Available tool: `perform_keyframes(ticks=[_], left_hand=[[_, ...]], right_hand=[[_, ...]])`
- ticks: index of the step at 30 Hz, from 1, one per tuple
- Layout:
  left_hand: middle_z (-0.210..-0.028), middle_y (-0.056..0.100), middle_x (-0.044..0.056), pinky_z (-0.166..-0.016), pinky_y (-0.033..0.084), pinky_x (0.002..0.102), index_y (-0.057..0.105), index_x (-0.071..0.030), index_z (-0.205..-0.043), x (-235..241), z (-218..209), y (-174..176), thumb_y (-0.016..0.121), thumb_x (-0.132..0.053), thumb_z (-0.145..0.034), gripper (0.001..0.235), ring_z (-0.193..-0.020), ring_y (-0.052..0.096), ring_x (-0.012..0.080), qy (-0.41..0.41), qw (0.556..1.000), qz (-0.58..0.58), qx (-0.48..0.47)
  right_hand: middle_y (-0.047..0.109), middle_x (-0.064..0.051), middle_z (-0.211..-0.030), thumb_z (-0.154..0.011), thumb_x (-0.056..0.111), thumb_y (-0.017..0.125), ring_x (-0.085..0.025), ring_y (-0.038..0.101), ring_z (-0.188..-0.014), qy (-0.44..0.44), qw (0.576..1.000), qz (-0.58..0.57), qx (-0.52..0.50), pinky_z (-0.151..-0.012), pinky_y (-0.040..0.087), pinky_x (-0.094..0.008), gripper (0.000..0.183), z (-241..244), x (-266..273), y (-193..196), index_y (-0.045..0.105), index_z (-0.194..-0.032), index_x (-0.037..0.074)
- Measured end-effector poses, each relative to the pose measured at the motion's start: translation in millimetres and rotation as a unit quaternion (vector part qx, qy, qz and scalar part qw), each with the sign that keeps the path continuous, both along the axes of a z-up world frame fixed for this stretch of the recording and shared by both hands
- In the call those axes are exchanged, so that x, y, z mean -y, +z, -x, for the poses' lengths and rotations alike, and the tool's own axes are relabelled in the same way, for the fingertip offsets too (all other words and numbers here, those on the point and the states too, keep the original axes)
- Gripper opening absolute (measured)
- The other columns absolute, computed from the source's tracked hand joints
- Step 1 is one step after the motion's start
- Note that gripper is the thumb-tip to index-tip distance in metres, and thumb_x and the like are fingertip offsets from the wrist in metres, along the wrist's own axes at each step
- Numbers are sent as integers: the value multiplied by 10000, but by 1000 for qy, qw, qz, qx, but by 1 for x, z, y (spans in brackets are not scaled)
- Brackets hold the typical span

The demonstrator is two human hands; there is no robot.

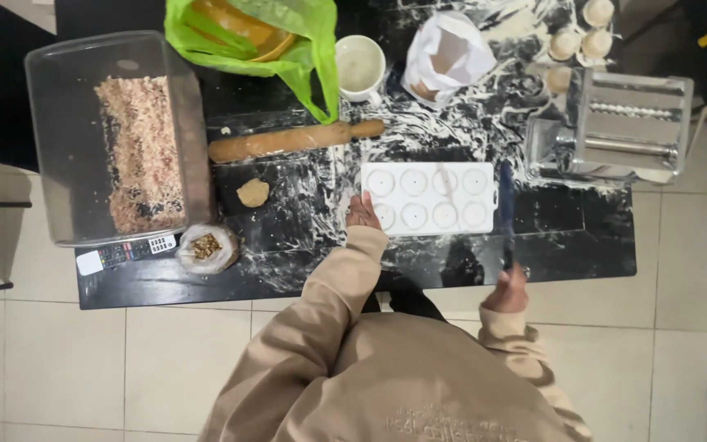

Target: Making handmade dumplings by filling dough circles and shaping them.

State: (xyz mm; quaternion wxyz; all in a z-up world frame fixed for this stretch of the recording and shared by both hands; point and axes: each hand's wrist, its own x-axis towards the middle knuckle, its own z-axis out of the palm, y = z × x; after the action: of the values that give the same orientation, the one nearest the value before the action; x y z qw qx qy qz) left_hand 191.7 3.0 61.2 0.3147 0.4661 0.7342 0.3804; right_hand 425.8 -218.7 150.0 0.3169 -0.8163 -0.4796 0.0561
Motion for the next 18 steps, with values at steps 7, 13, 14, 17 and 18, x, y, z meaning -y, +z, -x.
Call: perform_keyframes(ticks=[7, 13, 14, 17, 18], left_hand=[[-726, 616, 204, -592, 435, 485, 613, -81, -1015, -14, -18, 12, 476, -416, -1105, 373, -657, 550, 403, 4, 999, 3, -38], [-775, 625, 169, -625, 466, 390, 625, -22, -1002, -5, -20, -56, 491, -373, -1108, 391, -689, 544, 279, 54, 997, -25, 59], [-826, 630, 170, -661, 474, 391, 613, -18, -1014, -11, -18, -77, 487, -376, -1114, 392, -727, 552, 261, 46, 983, -71, 164], [-848, 624, 178, -681, 469, 395, 592, -19, -1021, -7, -18, -57, 475, -384, -1113, 394, -735, 543, 268, 45, 963, -105, 242], [-818, 612, 185, -665, 457, 397, 583, -24, -1015, -4, -18, -36, 467, -389, -1106, 394, -705, 525, 293, 47, 970, -94, 220]], right_hand=[[689, -314, -1141, -1125, 136, 460, -465, 637, -773, 108, 982, -94, 124, -637, 504, -518, 259, -27, 8, -87, 544, -1338, 15], [638, -258, -831, -1081, 202, 515, -486, 625, -779, 96, 989, 103, -47, -642, 481, -545, 199, -21, 4, -116, 577, -1147, 25], [644, -245, -827, -1075, 177, 499, -465, 632, -735, 66, 995, 52, -51, -623, 489, -529, 193, -13, -2, -88, 581, -1165, 27], [642, -234, -842, -1083, 149, 501, -449, 634, -713, 21, 997, -43, -57, -612, 497, -504, 169, -1, -4, -28, 564, -1173, 20], [635, -235, -862, -1097, 146, 518, -453, 627, -735, 2, 994, -91, -58, -620, 497, -496, 152, 2, -3, -13, 542, -1164, 12]])
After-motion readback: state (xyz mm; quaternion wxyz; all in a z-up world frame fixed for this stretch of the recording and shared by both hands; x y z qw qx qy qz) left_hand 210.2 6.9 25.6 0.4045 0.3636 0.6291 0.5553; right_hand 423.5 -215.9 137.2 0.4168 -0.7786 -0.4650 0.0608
